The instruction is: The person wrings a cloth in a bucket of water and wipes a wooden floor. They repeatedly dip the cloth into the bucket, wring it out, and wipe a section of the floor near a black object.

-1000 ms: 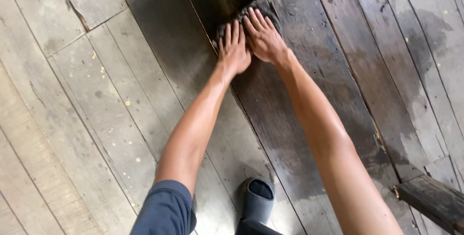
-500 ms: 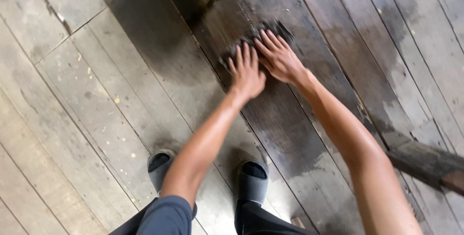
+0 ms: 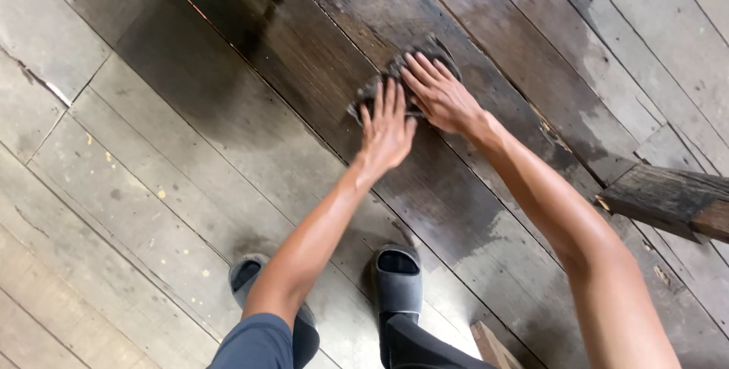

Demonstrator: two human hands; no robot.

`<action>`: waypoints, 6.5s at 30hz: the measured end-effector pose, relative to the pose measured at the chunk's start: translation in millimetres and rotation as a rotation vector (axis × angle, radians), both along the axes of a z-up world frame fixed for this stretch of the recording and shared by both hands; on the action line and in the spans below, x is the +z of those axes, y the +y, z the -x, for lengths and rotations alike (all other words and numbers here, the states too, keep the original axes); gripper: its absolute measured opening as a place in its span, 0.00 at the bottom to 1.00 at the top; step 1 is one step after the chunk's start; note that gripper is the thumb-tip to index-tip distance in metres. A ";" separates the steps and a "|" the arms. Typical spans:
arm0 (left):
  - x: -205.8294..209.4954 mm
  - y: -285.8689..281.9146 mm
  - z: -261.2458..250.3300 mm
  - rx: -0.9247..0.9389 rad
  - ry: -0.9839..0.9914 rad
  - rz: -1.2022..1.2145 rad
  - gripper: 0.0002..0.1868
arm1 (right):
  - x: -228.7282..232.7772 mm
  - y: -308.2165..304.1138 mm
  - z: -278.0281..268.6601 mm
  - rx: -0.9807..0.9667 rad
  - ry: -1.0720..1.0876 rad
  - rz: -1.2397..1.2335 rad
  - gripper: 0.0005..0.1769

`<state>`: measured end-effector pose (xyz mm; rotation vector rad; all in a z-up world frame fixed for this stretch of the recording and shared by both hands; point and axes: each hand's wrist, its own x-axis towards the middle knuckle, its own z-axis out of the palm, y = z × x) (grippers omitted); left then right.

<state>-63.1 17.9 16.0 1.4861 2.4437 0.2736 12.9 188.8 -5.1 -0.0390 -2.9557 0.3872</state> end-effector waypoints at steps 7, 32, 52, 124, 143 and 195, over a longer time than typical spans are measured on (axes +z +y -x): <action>5.9 63.1 128.1 0.112 -0.054 0.107 0.37 | 7.8 41.3 131.5 -0.027 -0.151 0.015 0.37; -17.4 76.7 27.5 0.074 -0.221 0.106 0.35 | 11.8 56.4 3.6 -0.066 -0.131 0.178 0.47; -8.2 -116.4 -66.4 0.035 0.132 0.207 0.45 | -22.8 -126.6 -53.4 0.008 0.065 0.113 0.46; 267.4 -164.6 301.4 0.080 0.053 0.121 0.19 | 307.5 -182.1 223.7 -0.297 -0.534 0.323 0.26; 307.0 -354.6 394.7 0.573 -0.566 -0.502 0.07 | 324.3 -257.8 425.2 0.189 -0.566 0.330 0.21; 95.4 110.1 495.7 -0.051 0.209 0.141 0.13 | 90.7 65.4 437.6 -0.748 -0.492 0.408 0.28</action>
